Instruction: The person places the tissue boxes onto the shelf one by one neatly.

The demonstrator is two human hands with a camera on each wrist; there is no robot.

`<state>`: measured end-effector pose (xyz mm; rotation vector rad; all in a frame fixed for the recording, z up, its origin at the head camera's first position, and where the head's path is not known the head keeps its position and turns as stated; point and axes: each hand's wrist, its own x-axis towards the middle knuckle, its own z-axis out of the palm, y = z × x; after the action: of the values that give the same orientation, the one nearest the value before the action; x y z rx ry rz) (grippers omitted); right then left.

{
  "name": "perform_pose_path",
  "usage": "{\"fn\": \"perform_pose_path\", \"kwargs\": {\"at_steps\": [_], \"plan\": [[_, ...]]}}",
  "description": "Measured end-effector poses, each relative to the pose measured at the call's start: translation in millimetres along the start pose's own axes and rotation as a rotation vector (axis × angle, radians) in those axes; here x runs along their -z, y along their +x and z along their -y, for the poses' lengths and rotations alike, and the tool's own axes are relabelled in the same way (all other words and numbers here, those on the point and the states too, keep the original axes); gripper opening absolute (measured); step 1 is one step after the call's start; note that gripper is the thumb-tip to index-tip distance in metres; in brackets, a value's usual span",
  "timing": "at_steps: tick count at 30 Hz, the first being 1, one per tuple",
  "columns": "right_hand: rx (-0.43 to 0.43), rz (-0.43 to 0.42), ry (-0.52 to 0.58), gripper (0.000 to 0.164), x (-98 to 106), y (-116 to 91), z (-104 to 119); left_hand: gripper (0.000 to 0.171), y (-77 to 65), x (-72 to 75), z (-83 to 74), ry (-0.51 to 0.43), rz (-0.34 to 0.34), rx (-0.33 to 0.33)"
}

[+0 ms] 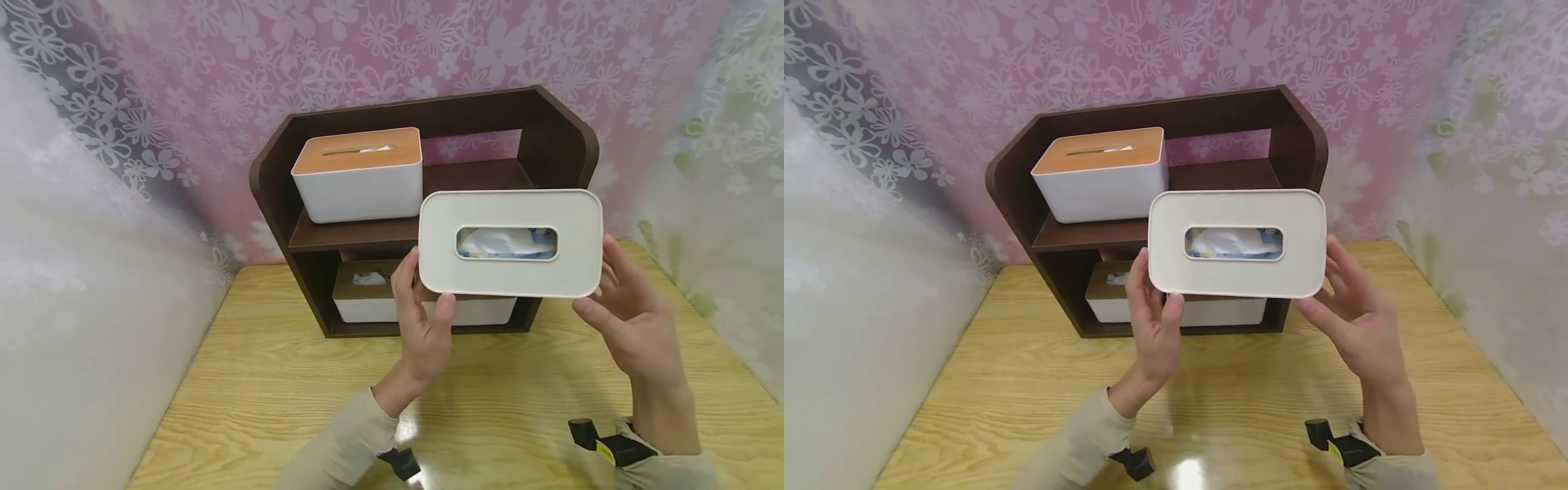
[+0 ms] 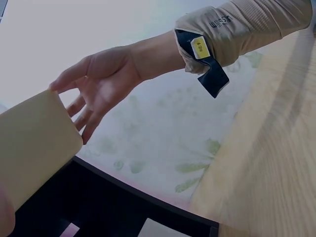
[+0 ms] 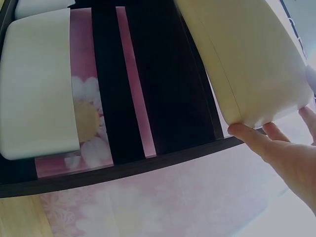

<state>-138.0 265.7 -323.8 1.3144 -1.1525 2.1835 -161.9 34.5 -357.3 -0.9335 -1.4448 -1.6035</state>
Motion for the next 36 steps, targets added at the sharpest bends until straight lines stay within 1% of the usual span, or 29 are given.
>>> {"fn": "perform_pose_path", "kwargs": {"at_steps": [2,4,8,10,12,14,17,18,21,24,25,28,30,32,36], "plan": [[-0.014,-0.014,0.000,0.072,3,1,1,0.058,2.7,1.3,-1.9,0.018,0.012,0.014],[-0.034,-0.032,-0.006,0.072,7,0,1,0.059,5.9,3.1,-4.8,0.035,0.030,0.045],[-0.068,-0.077,-0.027,0.071,11,0,1,0.061,12.2,8.3,-12.5,0.073,0.056,0.152],[-0.077,-0.092,-0.043,0.071,11,1,1,0.062,15.3,11.6,-16.0,0.075,0.067,0.208],[-0.086,-0.103,-0.050,0.070,12,3,1,0.064,17.7,14.7,-18.8,0.067,0.078,0.249],[-0.090,-0.112,-0.056,0.070,11,5,1,0.065,19.9,17.3,-20.5,0.054,0.090,0.275],[-0.110,-0.150,-0.056,0.068,8,10,3,0.065,22.2,20.2,-21.6,0.037,0.105,0.291],[-0.121,-0.175,-0.068,0.066,6,12,3,0.065,22.7,21.0,-21.6,0.034,0.107,0.291],[-0.153,-0.288,-0.117,0.058,-1,17,4,0.065,23.9,23.2,-21.7,0.038,0.117,0.290],[-0.168,-0.423,-0.193,0.042,-10,22,4,0.065,26.0,25.0,-22.2,0.055,0.140,0.287],[-0.166,-0.460,-0.199,0.039,-12,23,3,0.065,27.1,25.5,-22.5,0.059,0.150,0.286],[-0.161,-0.538,-0.250,0.030,-16,26,2,0.066,29.9,27.1,-23.5,0.077,0.182,0.297],[-0.160,-0.559,-0.276,0.028,-18,27,2,0.068,31.5,28.1,-24.1,0.086,0.195,0.314],[-0.162,-0.563,-0.303,0.030,-19,27,2,0.068,33.4,29.0,-24.8,0.095,0.204,0.334],[-0.151,-0.515,-0.350,0.037,-20,27,3,0.071,39.6,31.2,-25.0,0.115,0.222,0.350]]}}
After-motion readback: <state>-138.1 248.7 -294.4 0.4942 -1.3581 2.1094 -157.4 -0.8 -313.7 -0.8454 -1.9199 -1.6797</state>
